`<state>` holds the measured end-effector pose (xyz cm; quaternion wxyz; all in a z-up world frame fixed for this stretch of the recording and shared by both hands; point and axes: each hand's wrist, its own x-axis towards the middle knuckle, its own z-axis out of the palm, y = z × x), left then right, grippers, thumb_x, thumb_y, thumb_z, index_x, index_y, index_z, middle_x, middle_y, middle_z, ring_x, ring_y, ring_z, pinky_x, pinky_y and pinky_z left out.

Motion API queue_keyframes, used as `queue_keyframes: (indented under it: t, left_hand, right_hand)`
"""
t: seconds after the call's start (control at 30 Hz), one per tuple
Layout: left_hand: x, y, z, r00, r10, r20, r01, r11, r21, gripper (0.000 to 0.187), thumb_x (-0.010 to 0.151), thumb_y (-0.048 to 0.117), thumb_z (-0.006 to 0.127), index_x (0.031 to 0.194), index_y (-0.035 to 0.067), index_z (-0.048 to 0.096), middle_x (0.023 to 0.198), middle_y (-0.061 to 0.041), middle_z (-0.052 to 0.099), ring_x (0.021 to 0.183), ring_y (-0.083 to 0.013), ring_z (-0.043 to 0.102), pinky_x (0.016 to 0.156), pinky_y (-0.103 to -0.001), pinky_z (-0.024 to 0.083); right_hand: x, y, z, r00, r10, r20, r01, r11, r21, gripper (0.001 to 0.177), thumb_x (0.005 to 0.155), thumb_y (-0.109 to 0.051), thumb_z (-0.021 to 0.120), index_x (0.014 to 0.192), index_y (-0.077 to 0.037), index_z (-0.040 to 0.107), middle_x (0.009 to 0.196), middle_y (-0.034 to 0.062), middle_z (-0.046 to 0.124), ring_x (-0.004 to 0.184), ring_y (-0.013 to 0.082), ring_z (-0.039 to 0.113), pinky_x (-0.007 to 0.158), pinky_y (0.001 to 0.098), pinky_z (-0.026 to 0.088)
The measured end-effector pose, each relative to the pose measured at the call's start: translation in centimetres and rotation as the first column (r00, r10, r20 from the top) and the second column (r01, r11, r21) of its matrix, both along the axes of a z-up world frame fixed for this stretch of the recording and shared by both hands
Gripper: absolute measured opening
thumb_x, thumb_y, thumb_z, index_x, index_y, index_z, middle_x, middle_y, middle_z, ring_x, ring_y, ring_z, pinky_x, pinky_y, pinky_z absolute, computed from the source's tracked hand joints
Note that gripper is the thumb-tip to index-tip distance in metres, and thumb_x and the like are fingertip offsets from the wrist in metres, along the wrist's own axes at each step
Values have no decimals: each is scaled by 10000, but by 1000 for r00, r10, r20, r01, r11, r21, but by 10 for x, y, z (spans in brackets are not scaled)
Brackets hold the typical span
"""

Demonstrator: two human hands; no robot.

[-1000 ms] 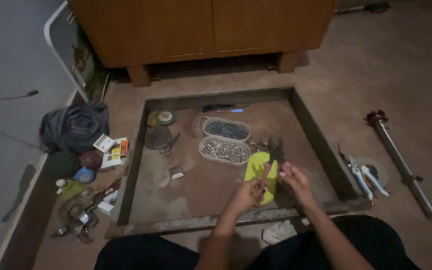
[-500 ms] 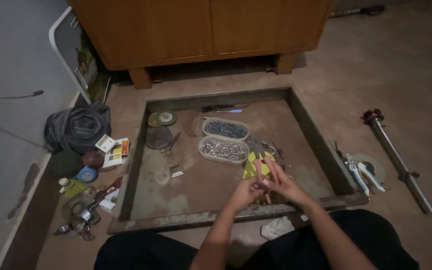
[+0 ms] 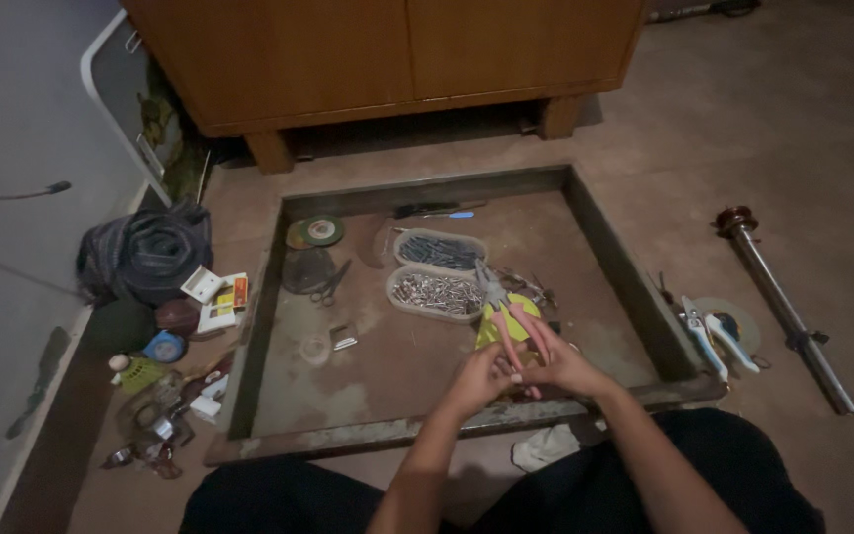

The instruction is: The person sits on the floor and organizes various hardware items on a low metal tray. They move a long metal rod, a roll of tape, a small white tube, and several plastic containers filled with nails and screws to different positions on the tray and the surrounding floor.

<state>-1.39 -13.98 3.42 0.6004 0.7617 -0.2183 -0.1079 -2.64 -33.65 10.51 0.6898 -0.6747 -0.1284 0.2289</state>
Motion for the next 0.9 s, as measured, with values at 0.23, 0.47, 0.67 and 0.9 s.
queue_keyframes:
  t: [0.23, 0.47, 0.67, 0.9]
  left_hand:
    - [-2, 4, 2, 994, -102, 39, 92, 975, 202, 556, 800, 104, 774, 1322, 43, 592, 1036, -118, 716, 846, -194, 700, 751, -347, 583]
    - [1, 3, -6, 989, 149, -23, -141, 966, 216, 490, 826, 207, 743, 1276, 55, 624, 935, -130, 751, 851, -221, 737, 771, -360, 596]
    - [2, 7, -8, 976, 217, 3, -206, 924, 321, 390, 822, 239, 762, 1157, 57, 679, 880, -134, 756, 840, -248, 744, 784, -384, 578]
    - [9, 7, -18, 944, 329, 20, -324, 916, 235, 326, 863, 238, 699, 1146, 77, 709, 908, -152, 760, 859, -288, 759, 786, -395, 585]
  right_hand:
    - [-1, -4, -15, 970, -241, 9, 238, 947, -214, 988, 731, 115, 753, 1590, -148, 341, 989, 173, 704, 531, 143, 613, 428, 273, 469]
    - [-9, -14, 21, 829, -554, -74, 557, 830, 24, 880, 738, 163, 637, 1541, -127, 426, 1077, 164, 682, 605, 168, 629, 464, 257, 491]
    - [-2, -80, 57, 651, -725, -223, 754, 584, 300, 936, 803, 113, 568, 1622, -288, 359, 1261, 90, 680, 782, 119, 656, 559, 183, 521]
    - [12, -182, 35, 403, -911, -90, 905, 382, 186, 642, 906, -212, 627, 1527, -269, 475, 1305, 56, 661, 954, 161, 653, 730, 296, 524]
